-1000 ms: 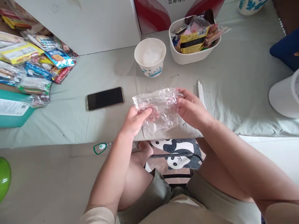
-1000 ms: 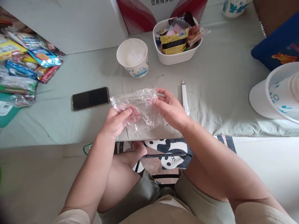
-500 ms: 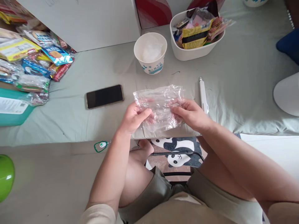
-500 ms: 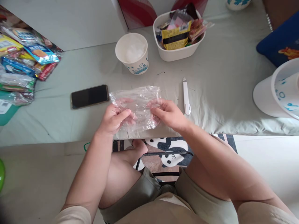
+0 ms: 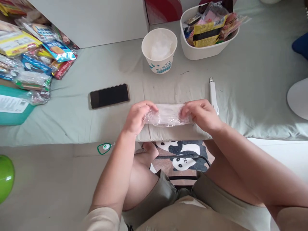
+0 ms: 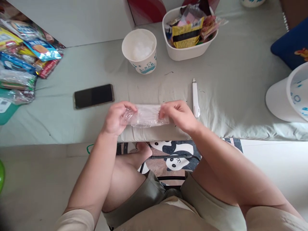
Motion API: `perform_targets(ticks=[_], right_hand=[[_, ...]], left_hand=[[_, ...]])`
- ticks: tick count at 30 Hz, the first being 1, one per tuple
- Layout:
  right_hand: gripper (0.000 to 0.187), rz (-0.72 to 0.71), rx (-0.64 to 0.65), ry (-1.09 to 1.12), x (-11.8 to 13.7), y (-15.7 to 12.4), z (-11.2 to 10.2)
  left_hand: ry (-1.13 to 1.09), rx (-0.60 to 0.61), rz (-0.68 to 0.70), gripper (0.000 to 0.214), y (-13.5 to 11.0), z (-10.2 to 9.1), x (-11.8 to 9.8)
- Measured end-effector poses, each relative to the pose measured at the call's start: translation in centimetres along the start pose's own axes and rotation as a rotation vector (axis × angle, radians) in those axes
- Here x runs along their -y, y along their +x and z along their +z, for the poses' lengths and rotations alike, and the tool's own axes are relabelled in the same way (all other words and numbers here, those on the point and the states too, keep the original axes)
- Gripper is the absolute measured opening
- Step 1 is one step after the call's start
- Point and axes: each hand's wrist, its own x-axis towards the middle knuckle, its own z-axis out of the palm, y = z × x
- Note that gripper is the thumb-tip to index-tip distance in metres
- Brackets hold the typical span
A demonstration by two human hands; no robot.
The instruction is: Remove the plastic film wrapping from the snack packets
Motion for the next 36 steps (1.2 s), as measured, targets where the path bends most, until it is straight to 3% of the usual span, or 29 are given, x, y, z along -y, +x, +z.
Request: perform_targets(ticks=[3, 6, 7, 9, 11, 13, 16, 18, 19, 22, 24, 26, 32, 34, 36], right_hand=[[0.028, -0.122, -0.106, -0.168, -0.2, 0.0, -0.7], [0.026, -0.127, -0.209, 0.037, -0.2, 0.2, -1.5], [0.032, -0.082, -0.169, 0.124, 0.0, 0.3, -1.6], [0.042, 0.047, 0.031, 0.229, 0.3, 0.3, -1.4], [0.044, 0.189, 0.282, 0.201, 0.7, 0.1, -0.8], [0.037, 0.298, 0.431, 0.103, 1.0, -0.2, 0.1], [0.025, 0.357, 0.383, -0.012, 1.1, -0.8, 1.1], [0.023, 0.341, 0.295, -0.060, 0.8, -1.0, 1.4], [0.025, 0.318, 0.262, -0.082, 0.6, -0.9, 1.4], [0.028, 0.200, 0.238, -0.087, -0.1, -0.6, 1.4], [0.022, 0.115, 0.246, -0.031, -0.3, -0.5, 1.4], [0.018, 0.081, 0.260, 0.044, -0.1, -0.4, 1.4], [0.023, 0.035, 0.320, 0.144, 0.5, -0.5, 1.4], [0.023, 0.025, 0.325, 0.078, 0.3, -0.4, 1.4], [0.025, 0.031, 0.231, -0.049, 0.0, -0.4, 1.4]], left_hand=[[0.074, 0.051, 0.004, 0.024, -0.1, -0.2, 0.3], [0.076, 0.162, 0.019, 0.028, -0.4, -0.3, 0.3], [0.085, 0.202, 0.022, 0.030, -0.4, -0.3, 0.2], [0.127, 0.264, 0.035, 0.040, -0.3, -0.2, 0.4], [0.208, 0.281, 0.074, 0.055, 0.0, 0.0, 0.7], [0.318, 0.245, 0.136, 0.067, 0.3, 0.2, 1.2], [0.516, 0.013, 0.368, 0.067, 0.2, 0.8, 1.1], [0.671, -0.156, 0.581, 0.049, -0.4, 1.7, 0.6], [0.742, -0.181, 0.672, 0.037, -0.8, 2.2, 0.4], [0.850, 0.017, 0.808, 0.018, -1.6, 3.8, 0.1], [0.828, 0.135, 0.773, 0.020, -1.6, 4.4, 0.4], [0.749, 0.168, 0.687, 0.025, -1.5, 4.4, 0.8], [0.546, 0.112, 0.454, 0.036, -1.1, 3.3, 1.3], [0.515, 0.082, 0.341, 0.036, -1.1, 3.0, 1.5], [0.498, 0.047, 0.238, 0.034, -1.1, 2.8, 1.7]])
